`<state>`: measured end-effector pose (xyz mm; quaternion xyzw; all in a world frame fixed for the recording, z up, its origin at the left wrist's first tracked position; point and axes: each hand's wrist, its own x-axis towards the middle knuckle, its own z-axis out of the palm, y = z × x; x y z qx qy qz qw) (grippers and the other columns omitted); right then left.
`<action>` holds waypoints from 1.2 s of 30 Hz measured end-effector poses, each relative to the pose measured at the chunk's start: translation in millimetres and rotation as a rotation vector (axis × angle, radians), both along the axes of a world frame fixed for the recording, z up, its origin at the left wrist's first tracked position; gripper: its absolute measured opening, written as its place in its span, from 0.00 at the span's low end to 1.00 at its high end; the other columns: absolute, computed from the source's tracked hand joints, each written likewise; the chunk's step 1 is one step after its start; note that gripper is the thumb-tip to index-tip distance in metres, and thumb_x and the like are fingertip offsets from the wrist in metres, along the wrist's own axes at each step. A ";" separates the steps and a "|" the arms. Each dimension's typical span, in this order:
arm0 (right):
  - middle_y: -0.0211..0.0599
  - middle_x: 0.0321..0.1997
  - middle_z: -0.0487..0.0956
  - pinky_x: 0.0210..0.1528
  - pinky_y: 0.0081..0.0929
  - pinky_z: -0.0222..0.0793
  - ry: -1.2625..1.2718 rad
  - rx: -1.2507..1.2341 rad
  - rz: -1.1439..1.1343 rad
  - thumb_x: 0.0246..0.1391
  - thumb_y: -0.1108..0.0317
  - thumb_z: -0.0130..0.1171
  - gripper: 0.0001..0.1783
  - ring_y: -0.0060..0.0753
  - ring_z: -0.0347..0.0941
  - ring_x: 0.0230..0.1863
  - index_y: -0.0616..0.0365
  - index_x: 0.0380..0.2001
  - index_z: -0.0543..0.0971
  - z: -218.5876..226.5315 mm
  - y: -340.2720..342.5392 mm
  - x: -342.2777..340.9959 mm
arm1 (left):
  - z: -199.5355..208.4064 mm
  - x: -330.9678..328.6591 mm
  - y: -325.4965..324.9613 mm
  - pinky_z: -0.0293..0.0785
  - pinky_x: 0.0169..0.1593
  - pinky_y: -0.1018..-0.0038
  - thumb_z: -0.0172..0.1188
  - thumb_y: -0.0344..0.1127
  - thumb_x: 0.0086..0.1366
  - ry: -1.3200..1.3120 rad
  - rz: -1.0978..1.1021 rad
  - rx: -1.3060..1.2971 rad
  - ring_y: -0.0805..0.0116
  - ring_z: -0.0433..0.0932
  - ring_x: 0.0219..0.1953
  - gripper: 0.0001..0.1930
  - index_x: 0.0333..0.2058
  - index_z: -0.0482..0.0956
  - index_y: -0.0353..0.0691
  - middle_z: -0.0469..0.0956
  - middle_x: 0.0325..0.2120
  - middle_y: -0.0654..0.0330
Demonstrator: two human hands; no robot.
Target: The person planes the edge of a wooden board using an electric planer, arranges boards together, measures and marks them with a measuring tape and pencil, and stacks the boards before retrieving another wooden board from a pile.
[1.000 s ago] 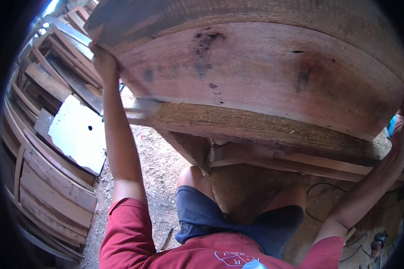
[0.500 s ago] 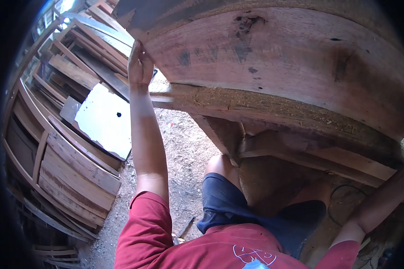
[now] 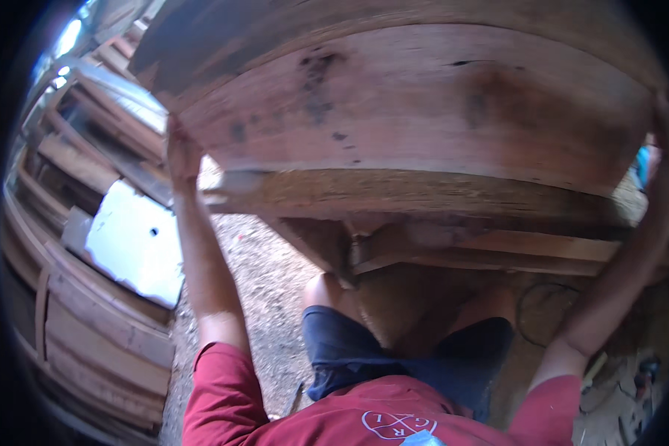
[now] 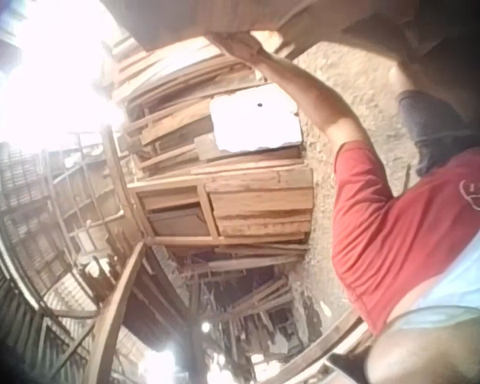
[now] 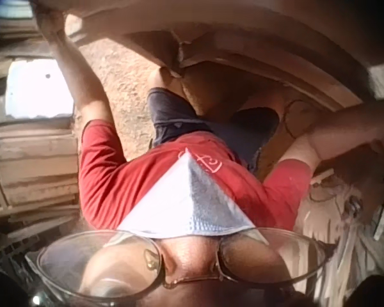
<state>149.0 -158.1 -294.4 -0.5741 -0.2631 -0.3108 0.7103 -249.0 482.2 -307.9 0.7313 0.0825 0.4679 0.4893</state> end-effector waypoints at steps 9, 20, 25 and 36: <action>0.39 0.49 0.84 0.53 0.23 0.73 -0.086 0.076 0.299 0.58 0.68 0.73 0.35 0.24 0.79 0.49 0.68 0.65 0.72 -1.9 26.0 -2.9 | -15.1 -19.3 41.1 0.59 0.73 0.60 0.46 0.46 0.81 -0.315 -0.287 -0.321 0.59 0.67 0.68 0.27 0.70 0.63 0.36 0.69 0.67 0.53; 0.41 0.53 0.84 0.54 0.28 0.77 -0.078 0.180 0.420 0.60 0.71 0.69 0.29 0.29 0.81 0.51 0.68 0.63 0.75 -8.8 7.3 6.5 | -12.8 -15.7 45.1 0.54 0.75 0.60 0.50 0.46 0.79 -0.341 -0.282 -0.344 0.61 0.63 0.71 0.28 0.70 0.62 0.38 0.67 0.68 0.55; 0.40 0.55 0.82 0.60 0.31 0.71 -0.045 0.101 0.478 0.58 0.68 0.72 0.34 0.29 0.79 0.54 0.70 0.64 0.73 4.3 2.8 1.9 | -11.3 -22.8 38.8 0.51 0.76 0.60 0.52 0.50 0.78 -0.346 -0.147 -0.338 0.62 0.62 0.71 0.32 0.71 0.61 0.37 0.65 0.69 0.54; 0.45 0.59 0.79 0.67 0.27 0.62 -0.101 -0.051 0.342 0.59 0.59 0.71 0.44 0.31 0.73 0.62 0.74 0.69 0.63 22.0 29.9 1.1 | -14.4 -37.3 37.2 0.52 0.76 0.62 0.50 0.44 0.79 -0.361 -0.252 -0.197 0.61 0.61 0.72 0.28 0.71 0.61 0.37 0.64 0.70 0.54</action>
